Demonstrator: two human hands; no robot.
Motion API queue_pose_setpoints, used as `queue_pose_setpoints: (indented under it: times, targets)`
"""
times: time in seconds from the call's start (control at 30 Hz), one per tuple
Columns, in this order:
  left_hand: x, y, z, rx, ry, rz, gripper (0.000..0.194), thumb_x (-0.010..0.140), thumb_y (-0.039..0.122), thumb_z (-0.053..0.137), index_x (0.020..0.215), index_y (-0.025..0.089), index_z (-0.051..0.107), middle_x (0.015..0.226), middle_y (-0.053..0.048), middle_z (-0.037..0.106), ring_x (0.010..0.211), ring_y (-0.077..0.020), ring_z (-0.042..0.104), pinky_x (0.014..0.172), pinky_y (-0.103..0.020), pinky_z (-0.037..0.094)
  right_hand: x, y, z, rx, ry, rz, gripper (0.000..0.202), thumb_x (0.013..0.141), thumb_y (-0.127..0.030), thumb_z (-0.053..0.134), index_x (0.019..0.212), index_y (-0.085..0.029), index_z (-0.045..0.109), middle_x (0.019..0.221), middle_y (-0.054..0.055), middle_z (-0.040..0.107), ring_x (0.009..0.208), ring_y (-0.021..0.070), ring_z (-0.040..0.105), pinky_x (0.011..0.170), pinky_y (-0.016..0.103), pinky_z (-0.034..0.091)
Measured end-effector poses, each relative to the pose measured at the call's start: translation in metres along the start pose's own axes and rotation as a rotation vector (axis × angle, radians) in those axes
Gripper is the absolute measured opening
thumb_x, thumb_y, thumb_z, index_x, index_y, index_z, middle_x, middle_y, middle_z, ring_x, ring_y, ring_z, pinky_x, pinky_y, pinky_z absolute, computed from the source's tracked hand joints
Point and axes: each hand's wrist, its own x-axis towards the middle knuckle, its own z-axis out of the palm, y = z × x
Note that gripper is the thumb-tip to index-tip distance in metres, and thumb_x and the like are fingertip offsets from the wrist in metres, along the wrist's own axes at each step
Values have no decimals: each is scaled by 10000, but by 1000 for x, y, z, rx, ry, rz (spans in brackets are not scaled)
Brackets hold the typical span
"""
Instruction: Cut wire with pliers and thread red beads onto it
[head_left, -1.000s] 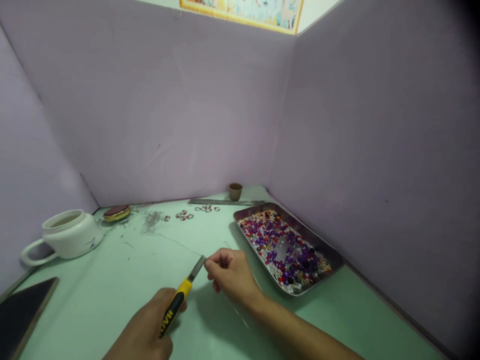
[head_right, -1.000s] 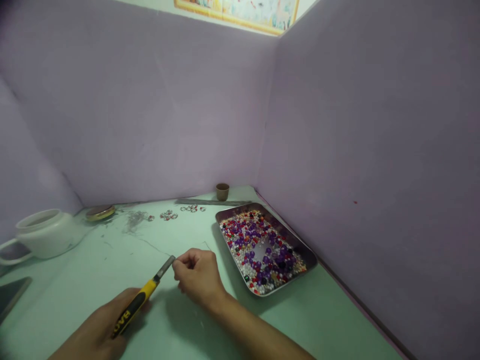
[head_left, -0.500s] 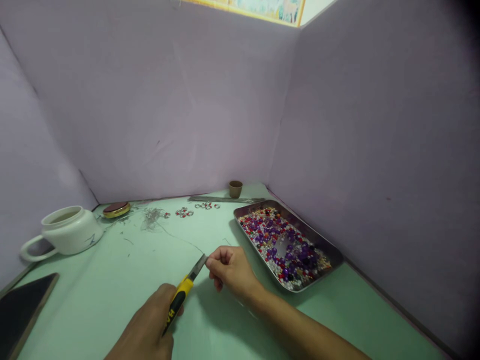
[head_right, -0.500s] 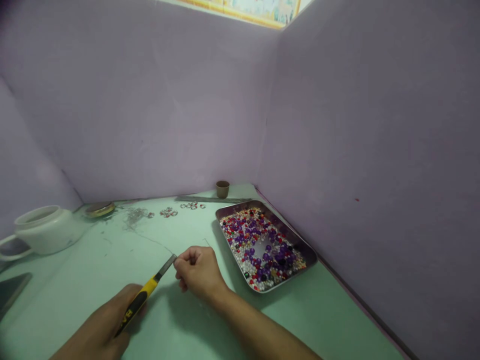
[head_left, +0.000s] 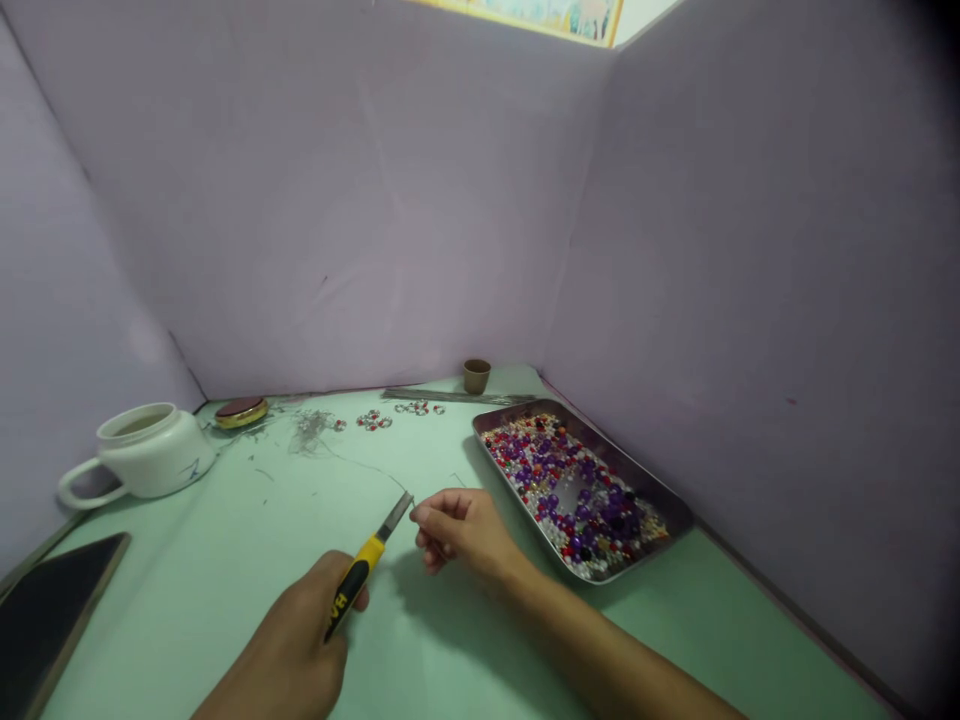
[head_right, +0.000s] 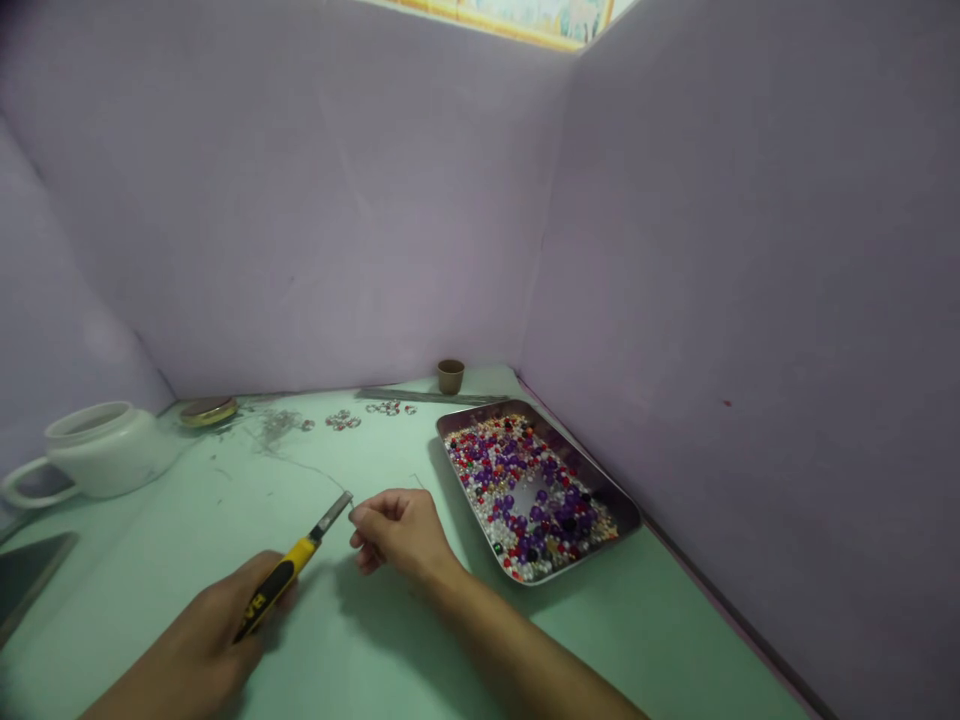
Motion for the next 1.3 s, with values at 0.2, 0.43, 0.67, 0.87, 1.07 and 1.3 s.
queue_pose_setpoints:
  times: [0.2,0.43,0.67,0.87,1.07,1.3]
  targets:
    - [0,-1,3,-101,-37,-53,319,505,41,328,740,215,455,618,31,461,598,-152,467,565,-225,333,1,0,-3,-27,6,11,198,594,-302,643,646,-128,566,403,-61,506,287,50,408,298,177,358]
    - [0,3,-2,-269,-92,-74,308,503,101,375,760,206,509,606,27,453,587,-156,444,534,-230,330,0,-9,-2,-161,74,-13,91,673,-186,572,606,-126,557,379,-73,482,253,35,375,272,158,321]
    - [-3,7,-3,-291,-68,-80,290,528,139,407,764,208,562,587,27,489,572,-163,455,540,-244,330,-1,-9,-2,-193,108,-43,117,668,-182,572,566,-139,534,386,-70,488,259,37,383,267,154,304]
    - [-3,6,-3,-276,-76,-64,353,497,133,390,796,203,562,644,11,523,631,-183,492,575,-256,355,1,-8,-10,8,-49,119,105,657,-211,601,601,-130,563,388,-63,480,278,32,354,273,155,270]
    - [-2,4,-2,-266,-80,-45,326,498,137,389,775,208,545,618,27,490,609,-172,468,581,-258,353,-2,-16,-7,9,-34,150,61,652,-140,561,596,-121,576,387,-61,458,293,28,335,281,153,225]
    - [-3,6,-2,-249,-88,-71,342,503,129,391,798,207,544,616,27,483,611,-173,467,593,-262,364,-1,-15,-7,15,-30,186,75,659,-97,527,604,-123,573,399,-54,479,296,35,366,282,157,250]
